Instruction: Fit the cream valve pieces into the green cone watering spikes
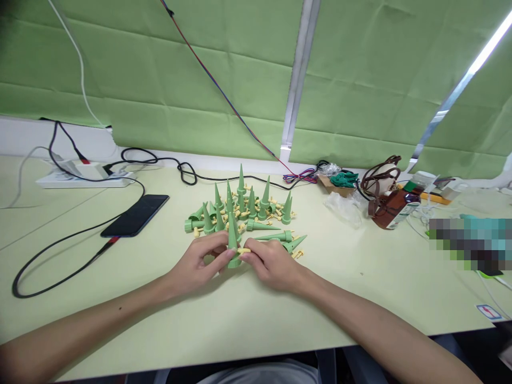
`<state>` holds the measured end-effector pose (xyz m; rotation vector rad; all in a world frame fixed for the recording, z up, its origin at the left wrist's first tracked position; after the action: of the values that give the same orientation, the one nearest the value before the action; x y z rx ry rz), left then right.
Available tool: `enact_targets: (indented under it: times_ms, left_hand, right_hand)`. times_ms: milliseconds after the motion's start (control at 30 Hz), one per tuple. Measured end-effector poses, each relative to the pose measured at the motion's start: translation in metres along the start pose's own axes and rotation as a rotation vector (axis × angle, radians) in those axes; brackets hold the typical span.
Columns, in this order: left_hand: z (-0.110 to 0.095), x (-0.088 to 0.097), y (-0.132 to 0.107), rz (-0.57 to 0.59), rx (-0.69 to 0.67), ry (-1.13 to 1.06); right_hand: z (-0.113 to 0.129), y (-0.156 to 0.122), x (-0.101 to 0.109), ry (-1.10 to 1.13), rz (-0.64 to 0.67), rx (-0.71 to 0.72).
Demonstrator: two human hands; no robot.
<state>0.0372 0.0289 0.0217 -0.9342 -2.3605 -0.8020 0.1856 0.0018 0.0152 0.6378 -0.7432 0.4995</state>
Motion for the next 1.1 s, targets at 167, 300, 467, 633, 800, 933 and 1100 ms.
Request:
enact_targets:
  times_ms: [167, 300, 467, 633, 800, 933, 1100]
  left_hand:
    - [-0.003, 0.001, 0.000, -0.006, -0.034, 0.001]
    - [-0.008, 0.003, 0.002, -0.021, -0.070, 0.016]
    - [-0.011, 0.003, 0.000, -0.032, -0.105, 0.035]
    - [-0.011, 0.003, -0.002, -0.041, -0.128, 0.074]
    - [-0.010, 0.003, -0.002, -0.048, -0.150, 0.130]
    - [-0.011, 0.002, -0.003, -0.055, -0.178, 0.184]
    - [-0.009, 0.001, -0.004, -0.067, -0.174, 0.202]
  right_hand:
    - [0.000, 0.001, 0.000, -0.012, -0.001, -0.006]
    - [0.000, 0.001, 0.000, -0.016, -0.003, -0.004]
    - [0.000, 0.000, 0.001, -0.016, -0.012, 0.000]
    - [0.000, 0.000, 0.002, -0.037, -0.024, -0.003]
    - [0.002, 0.001, 0.003, -0.055, -0.032, -0.001]
    - [0.002, 0.001, 0.003, -0.070, -0.033, -0.018]
    - [0.001, 0.002, 0.004, -0.067, -0.043, -0.031]
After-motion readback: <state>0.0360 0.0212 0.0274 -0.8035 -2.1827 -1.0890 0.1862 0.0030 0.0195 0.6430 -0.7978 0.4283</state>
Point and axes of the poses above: each hand's wrist, its own y-axis towards the middle knuckle, its own x-axis out of the back of the hand, z = x × y, the point moved 6 cm from there along y, towards the middle knuckle, and after that the axes turned 11 degrees about z, right-handed, at the moved point
